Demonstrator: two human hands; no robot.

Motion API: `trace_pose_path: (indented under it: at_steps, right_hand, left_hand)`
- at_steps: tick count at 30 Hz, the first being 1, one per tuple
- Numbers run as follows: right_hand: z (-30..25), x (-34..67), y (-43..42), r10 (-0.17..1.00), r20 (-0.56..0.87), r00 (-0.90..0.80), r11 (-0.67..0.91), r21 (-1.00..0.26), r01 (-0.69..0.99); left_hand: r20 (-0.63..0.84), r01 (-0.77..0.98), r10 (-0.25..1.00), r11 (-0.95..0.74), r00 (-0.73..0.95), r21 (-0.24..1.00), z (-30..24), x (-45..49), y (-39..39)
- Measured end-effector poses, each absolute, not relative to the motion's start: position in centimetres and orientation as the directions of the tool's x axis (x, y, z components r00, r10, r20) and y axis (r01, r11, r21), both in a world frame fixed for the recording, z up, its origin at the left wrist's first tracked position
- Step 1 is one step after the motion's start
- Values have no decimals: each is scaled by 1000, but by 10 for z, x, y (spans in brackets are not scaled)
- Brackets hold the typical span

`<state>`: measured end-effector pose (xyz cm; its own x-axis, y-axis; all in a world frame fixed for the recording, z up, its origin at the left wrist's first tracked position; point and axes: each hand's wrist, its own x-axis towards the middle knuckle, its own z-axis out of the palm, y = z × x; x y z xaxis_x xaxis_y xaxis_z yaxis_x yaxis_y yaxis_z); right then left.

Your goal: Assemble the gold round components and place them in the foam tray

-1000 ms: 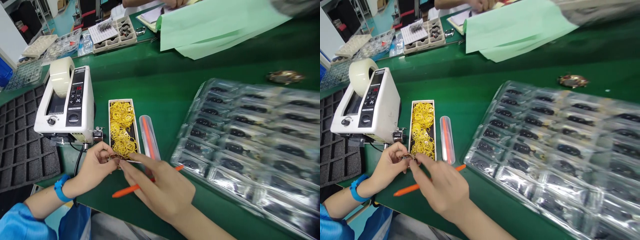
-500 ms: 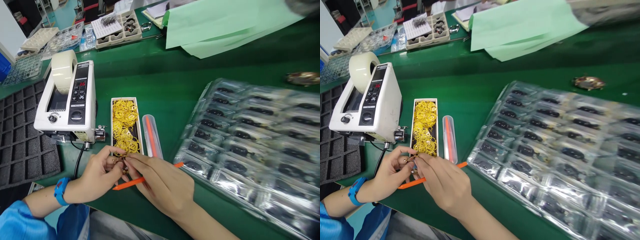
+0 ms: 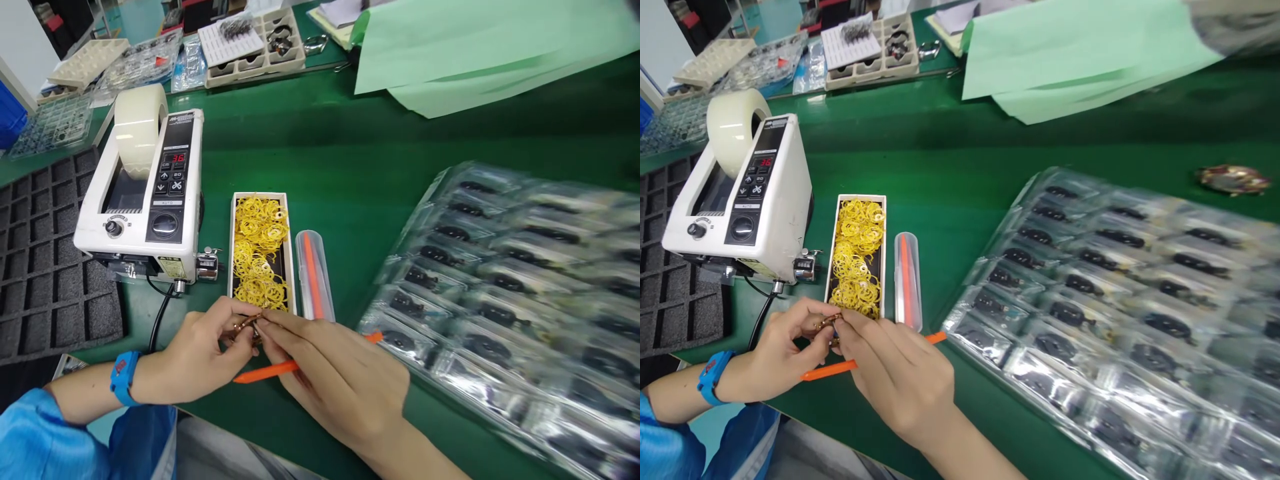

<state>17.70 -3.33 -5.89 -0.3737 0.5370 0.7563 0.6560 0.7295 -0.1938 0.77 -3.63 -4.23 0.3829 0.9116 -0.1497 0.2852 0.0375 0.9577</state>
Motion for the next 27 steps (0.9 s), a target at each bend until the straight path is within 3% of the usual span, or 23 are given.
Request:
trace_pose_path:
  at_steps: [13,16,22,27]
  right_hand:
    - [-59,173,-43,621,729,-288,663,-293,689]
    - [-59,171,-41,643,715,-273,646,-316,695]
    - [-53,182,-37,831,537,-143,523,-667,531]
    - [-47,191,-30,898,364,-247,435,-815,383]
  left_hand:
    - [-148,258,916,50,373,965,-39,11,-39]
    - [-195,204,912,127,360,971,-38,12,-36]
    - [-464,-36,820,503,337,863,-41,13,-22]
    - [-464,-159,803,549,375,821,-36,12,-15]
